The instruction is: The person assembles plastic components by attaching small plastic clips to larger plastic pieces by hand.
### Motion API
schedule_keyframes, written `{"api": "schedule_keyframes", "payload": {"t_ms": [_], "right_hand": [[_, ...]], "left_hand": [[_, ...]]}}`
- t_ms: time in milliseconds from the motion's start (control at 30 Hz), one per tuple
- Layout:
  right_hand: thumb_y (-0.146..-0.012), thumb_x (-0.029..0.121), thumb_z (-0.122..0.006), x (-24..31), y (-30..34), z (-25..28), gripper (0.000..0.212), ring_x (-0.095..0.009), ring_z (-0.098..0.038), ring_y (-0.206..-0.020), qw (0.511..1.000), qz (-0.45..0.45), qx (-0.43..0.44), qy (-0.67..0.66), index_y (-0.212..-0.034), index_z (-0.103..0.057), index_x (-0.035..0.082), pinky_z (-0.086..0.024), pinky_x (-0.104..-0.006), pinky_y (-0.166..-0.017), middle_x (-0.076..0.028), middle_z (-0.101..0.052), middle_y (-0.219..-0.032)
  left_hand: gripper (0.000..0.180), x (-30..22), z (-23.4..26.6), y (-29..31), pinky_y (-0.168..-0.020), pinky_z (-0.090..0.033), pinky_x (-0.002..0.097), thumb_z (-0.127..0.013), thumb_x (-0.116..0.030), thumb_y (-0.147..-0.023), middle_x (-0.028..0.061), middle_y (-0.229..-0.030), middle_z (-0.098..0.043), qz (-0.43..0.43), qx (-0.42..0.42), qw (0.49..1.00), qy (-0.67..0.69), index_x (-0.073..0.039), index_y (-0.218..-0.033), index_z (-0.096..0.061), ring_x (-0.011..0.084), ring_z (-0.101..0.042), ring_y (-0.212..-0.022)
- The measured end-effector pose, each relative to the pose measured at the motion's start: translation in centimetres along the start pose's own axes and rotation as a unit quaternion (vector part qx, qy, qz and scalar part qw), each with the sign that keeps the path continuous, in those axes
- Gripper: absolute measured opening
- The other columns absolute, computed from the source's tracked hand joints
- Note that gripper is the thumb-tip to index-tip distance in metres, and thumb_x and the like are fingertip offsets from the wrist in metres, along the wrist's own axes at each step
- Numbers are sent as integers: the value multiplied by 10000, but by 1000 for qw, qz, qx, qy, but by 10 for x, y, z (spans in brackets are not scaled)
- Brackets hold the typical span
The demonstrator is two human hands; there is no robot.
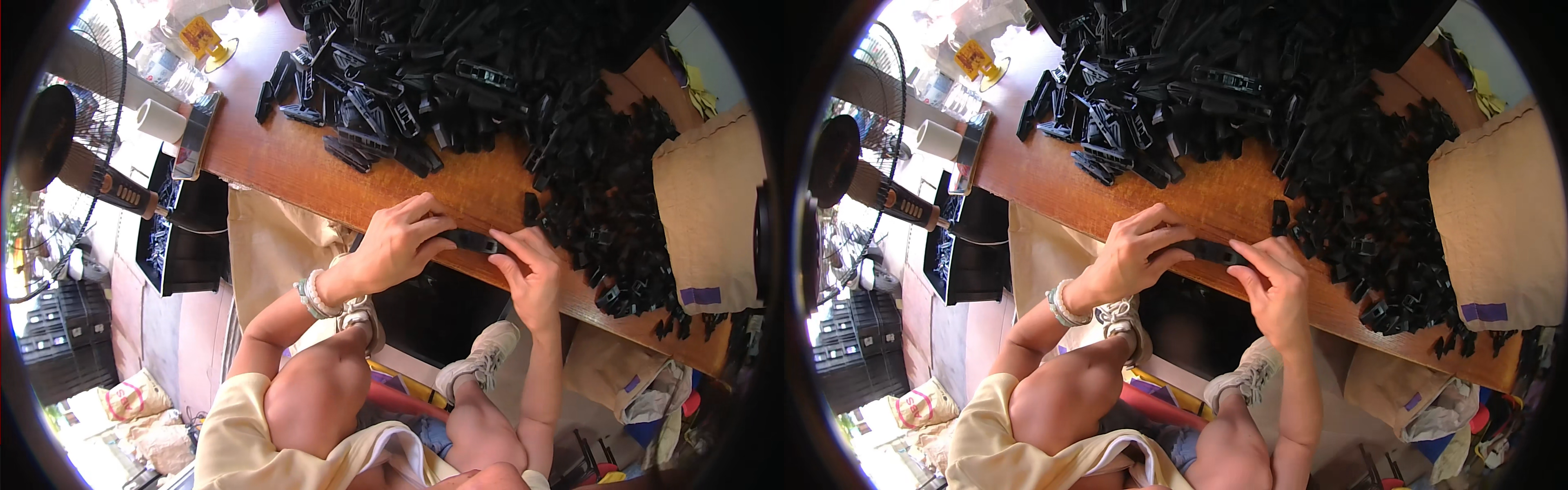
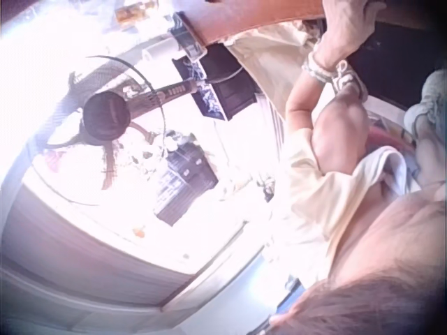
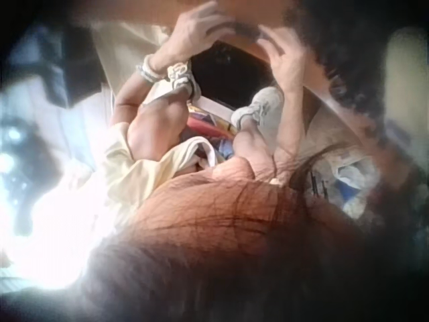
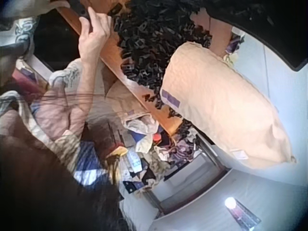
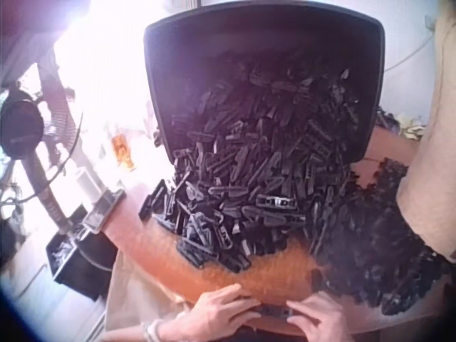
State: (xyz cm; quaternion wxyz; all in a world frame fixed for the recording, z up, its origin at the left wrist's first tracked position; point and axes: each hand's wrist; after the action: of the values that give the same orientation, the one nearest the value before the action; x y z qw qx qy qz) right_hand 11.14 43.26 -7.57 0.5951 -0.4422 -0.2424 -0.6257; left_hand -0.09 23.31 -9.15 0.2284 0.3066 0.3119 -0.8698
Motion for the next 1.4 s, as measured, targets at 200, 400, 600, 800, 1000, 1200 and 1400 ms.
{"api": "schedule_keyframes", "payload": {"t_ms": [200, 400, 600, 800, 1000, 1200, 1400], "right_hand": [[-738, -32, -745, 4, -5, -1, 292, -249, -542, -789, 998, 29, 33, 39, -1028, -715, -14, -445, -351, -719, -83, -588, -849], [-762, -45, -729, 6, 5, -2, 290, -256, -540, -814, 999, 37, -21, 33, -1049, -692, -24, -442, -346, -704, -101, -568, -880], [-755, -55, -720, 2, 8, 16, 297, -275, -539, -819, 994, 48, -4, 99, -1049, -683, -37, -445, -374, -721, -107, -567, -875], [-702, -77, -740, 7, -7, 5, 304, -279, -544, -814, 994, 64, 31, 84, -1000, -707, -29, -453, -373, -720, -104, -565, -872], [-720, -73, -736, 6, 23, 5, 254, -266, -561, -812, 996, 44, -24, 76, -966, -714, -15, -471, -370, -707, -97, -587, -897], [-809, 7, -721, -9, 16, 25, 190, -279, -562, -927, 945, -14, -201, 257, -984, -649, 27, -462, -381, -780, -87, -575, -1030], [-815, 2, -703, -18, 13, 10, 149, -278, -552, -940, 919, 57, -178, 346, -940, -630, 36, -427, -409, -813, -73, -591, -1051]], "left_hand": [[210, 3, -3, -7, -675, -513, 372, -752, -77, -766, 100, -929, -589, -43, 27, 997, 55, -8, -952, -681, 290, -618, -775], [217, 0, -11, -4, -670, -513, 360, -759, -28, -747, 104, -929, -622, -23, 3, 998, 54, 4, -951, -693, 284, -624, -769], [217, -1, -9, -6, -667, -512, 365, -757, -22, -749, 108, -931, -622, -24, 16, 998, 63, 11, -953, -688, 289, -624, -774], [217, 0, -12, -9, -676, -510, 369, -755, -16, -753, 126, -929, -616, -52, 42, 995, 72, 32, -947, -671, 306, -616, -786], [187, -5, 24, 2, -669, -497, 322, -771, -38, -761, 104, -918, -632, 90, 66, 976, 189, 27, -925, -707, 227, -622, -792], [294, 60, 68, 11, -742, -515, 366, -661, 45, -786, 138, -1038, -609, 89, -210, 955, -189, 1, -1077, -652, 276, -619, -871], [313, 49, 47, 15, -801, -503, 408, -709, -21, -747, 152, -1025, -588, 17, -159, 958, -240, 6, -1045, -616, 335, -589, -924]]}}
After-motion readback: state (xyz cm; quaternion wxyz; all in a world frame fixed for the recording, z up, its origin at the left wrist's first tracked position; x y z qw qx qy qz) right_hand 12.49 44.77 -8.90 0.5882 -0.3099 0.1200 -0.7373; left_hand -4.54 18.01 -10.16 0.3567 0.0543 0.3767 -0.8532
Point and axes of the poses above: each hand's wrist, its own y-axis away from the middle knuckle, its own z-axis out of the back of the hand, x = y × z
